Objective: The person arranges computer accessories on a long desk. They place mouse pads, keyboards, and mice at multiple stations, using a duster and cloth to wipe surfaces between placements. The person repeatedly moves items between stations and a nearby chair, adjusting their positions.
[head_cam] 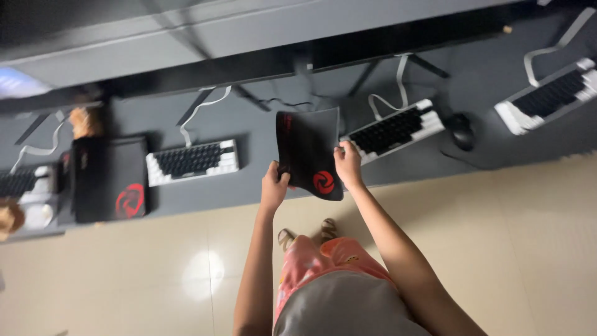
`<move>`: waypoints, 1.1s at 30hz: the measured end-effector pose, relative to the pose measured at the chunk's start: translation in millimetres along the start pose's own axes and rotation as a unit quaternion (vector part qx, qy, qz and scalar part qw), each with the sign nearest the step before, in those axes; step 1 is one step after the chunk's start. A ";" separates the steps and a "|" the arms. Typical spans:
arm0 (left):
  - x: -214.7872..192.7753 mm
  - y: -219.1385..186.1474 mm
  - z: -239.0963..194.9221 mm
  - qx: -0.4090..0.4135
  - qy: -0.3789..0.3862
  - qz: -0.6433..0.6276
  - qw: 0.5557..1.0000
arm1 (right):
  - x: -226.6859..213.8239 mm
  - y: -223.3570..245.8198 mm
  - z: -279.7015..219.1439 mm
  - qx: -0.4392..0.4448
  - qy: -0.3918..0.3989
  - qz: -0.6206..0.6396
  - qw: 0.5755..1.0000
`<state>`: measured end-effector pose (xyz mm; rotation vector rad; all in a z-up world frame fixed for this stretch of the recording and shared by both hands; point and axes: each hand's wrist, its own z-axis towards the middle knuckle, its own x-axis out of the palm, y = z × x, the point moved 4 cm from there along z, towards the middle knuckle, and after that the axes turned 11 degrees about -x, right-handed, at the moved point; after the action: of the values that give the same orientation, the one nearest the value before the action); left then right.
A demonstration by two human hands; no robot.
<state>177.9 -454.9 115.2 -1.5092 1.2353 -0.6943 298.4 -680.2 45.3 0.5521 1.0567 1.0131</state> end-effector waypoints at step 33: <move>-157.6 210.3 41.7 -0.080 -0.154 0.089 0.981 | 168.4 29.2 -25.1 0.068 0.203 -0.052 0.975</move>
<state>93.1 -282.7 -69.1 -1.5456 1.1895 -0.2370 285.6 -519.9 -17.8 0.4026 1.5111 0.9885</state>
